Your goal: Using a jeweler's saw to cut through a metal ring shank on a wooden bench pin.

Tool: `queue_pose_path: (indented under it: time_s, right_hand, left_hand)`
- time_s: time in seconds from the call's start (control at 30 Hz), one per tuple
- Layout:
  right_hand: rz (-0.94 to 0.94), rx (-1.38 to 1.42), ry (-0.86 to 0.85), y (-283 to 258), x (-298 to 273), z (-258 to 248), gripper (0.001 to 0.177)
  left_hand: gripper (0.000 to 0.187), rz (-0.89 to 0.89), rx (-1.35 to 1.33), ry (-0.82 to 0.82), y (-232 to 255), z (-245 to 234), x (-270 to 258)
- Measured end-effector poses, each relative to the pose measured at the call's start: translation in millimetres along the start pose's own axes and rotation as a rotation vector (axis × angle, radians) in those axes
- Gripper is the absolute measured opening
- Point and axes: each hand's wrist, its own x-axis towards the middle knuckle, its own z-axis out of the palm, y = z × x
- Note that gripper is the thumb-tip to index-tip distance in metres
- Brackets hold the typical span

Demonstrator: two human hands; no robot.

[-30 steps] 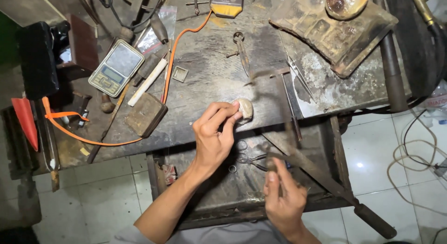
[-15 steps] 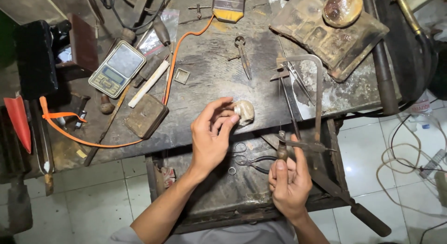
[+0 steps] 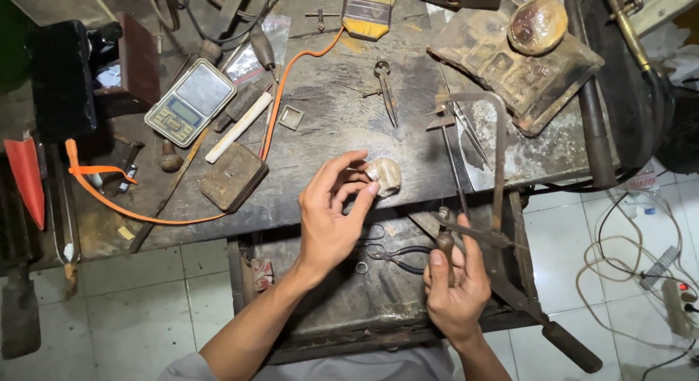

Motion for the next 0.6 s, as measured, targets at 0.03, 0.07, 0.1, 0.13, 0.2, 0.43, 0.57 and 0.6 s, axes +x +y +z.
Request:
queue_pose_path:
  time_s: [0.03, 0.07, 0.1, 0.13, 0.2, 0.43, 0.57, 0.6]
  right_hand:
    - [-0.003, 0.002, -0.001, -2, 0, 1, 0.056]
    - [0.020, 0.005, 0.001, -3, 0, 3, 0.056]
    - [0.045, 0.008, 0.005, -5, -1, 4, 0.057]
    - [0.045, 0.009, 0.006, -5, -1, 5, 0.057]
    - [0.068, 0.015, 0.007, -6, 0, 5, 0.057]
    - [0.024, -0.083, 0.044, -5, -2, 5, 0.057]
    - [0.023, -0.049, 0.031, -6, -1, 8, 0.057]
    - [0.009, -0.095, 0.033, -6, -1, 8, 0.056]
  left_hand:
    - [0.036, 0.003, 0.001, 0.002, -1, 0, 0]
    - [0.033, 0.023, 0.009, 0.004, -1, 0, 0]
    - [0.031, 0.041, 0.017, 0.004, -2, -1, 0]
    - [0.031, 0.042, 0.018, 0.003, -3, -1, 1]
    - [0.023, 0.062, 0.073, 0.034, -6, -3, 0]
    - [0.014, 0.284, 0.412, 0.080, -14, -22, 12]
    - [0.007, 0.324, 0.545, -0.017, -25, -31, 18]
    - [0.009, 0.316, 0.601, -0.072, -28, -34, 19]
